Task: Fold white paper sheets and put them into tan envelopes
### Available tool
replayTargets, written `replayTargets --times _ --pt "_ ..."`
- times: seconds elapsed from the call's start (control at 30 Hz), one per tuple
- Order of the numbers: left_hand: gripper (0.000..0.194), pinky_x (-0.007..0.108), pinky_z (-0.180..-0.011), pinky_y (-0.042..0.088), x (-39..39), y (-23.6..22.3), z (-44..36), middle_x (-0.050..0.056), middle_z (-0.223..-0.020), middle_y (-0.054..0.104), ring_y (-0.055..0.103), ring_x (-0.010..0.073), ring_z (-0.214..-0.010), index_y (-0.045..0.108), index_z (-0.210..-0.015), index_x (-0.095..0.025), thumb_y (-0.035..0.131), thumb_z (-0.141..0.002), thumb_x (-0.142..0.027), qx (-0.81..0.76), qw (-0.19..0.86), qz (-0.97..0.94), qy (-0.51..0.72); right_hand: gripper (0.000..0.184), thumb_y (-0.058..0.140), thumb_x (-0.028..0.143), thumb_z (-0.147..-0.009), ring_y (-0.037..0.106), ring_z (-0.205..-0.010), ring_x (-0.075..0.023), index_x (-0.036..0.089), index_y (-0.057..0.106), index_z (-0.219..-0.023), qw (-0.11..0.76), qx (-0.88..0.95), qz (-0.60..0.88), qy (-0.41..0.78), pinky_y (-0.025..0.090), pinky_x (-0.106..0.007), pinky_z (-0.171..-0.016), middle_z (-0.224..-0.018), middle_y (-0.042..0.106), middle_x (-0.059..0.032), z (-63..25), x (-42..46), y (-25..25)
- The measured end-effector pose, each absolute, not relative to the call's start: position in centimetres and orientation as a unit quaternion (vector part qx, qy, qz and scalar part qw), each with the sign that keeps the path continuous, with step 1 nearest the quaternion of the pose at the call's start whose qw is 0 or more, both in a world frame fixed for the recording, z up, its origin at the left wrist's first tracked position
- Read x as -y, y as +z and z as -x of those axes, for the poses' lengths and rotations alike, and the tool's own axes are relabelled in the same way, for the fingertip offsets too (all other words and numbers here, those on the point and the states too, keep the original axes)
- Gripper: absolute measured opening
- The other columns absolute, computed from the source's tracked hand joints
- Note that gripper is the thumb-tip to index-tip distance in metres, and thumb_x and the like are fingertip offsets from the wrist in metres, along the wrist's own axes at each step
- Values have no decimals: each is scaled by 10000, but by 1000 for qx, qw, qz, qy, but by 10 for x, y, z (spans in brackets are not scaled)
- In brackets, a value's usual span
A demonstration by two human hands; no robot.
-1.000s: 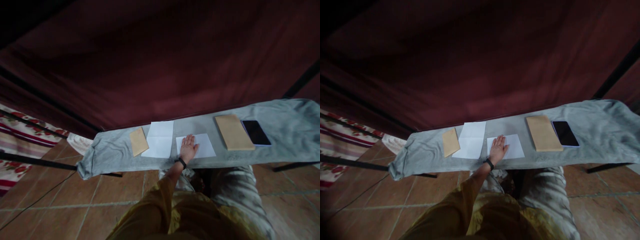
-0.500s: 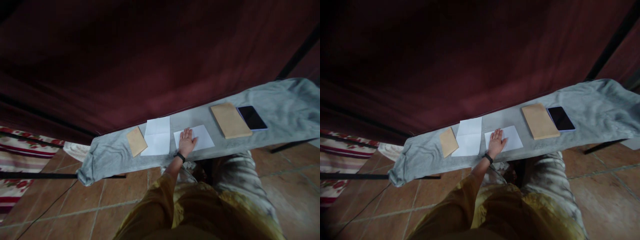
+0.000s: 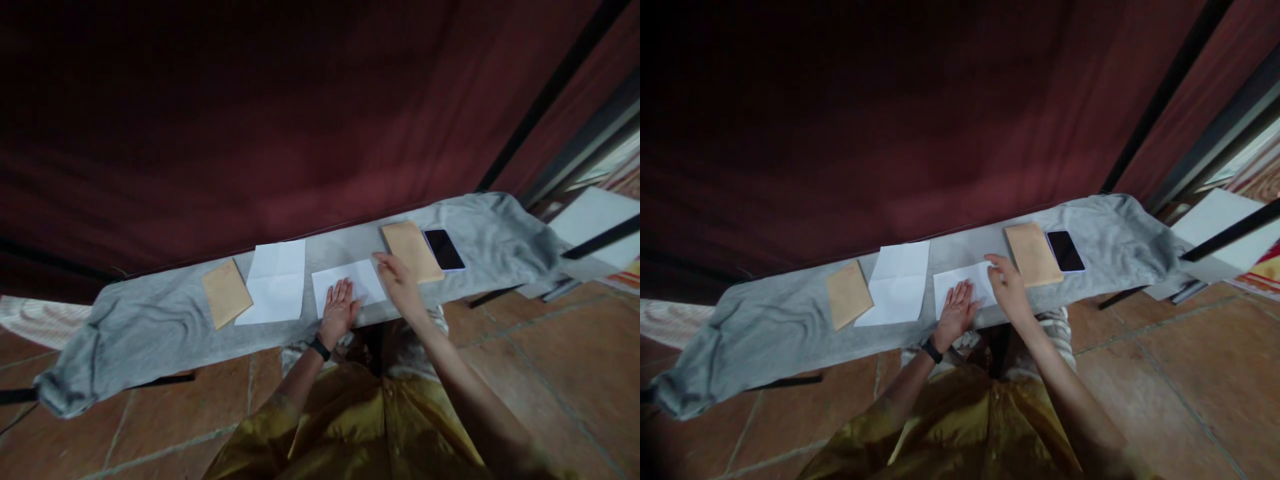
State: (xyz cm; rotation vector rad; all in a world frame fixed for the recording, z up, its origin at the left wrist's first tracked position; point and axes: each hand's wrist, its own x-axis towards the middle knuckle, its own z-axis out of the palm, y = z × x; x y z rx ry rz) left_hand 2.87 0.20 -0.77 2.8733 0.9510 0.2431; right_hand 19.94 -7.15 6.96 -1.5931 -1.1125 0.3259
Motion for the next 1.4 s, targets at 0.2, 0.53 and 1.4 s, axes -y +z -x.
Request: replayTargets --times 0.2,0.53,1.4 --pt "568 459 -1242 267 3 -12 -15 119 -1617 340 251 224 -1525 319 -1553 -110 274 -1055 -380 -344 22 -935 81 477 376 284 -1010 466 -1405 -265 91 548 -1411 330 590 729 106 359 -457 -1187 -1485 531 -171 -169 35 3" --pt "568 536 -1243 228 -2 -8 0 194 -1585 367 310 287 -1501 387 -1508 -31 279 -1054 -357 -453 -6 -887 88 614 337 409 -1048 384 -1449 -335 30 364 -1530 185 573 797 -44 264 -509 -1187 -1566 397 -211 -183 48 -31" --pt "566 513 -1225 260 -35 -17 -14 171 -1614 328 242 291 -1526 347 -1549 -100 335 -1040 -348 -448 -14 -889 89 549 320 349 -1052 398 -1440 -307 87 383 -1530 225 591 774 -38 258 -533 -1192 -1565 422 -175 -169 32 -28"
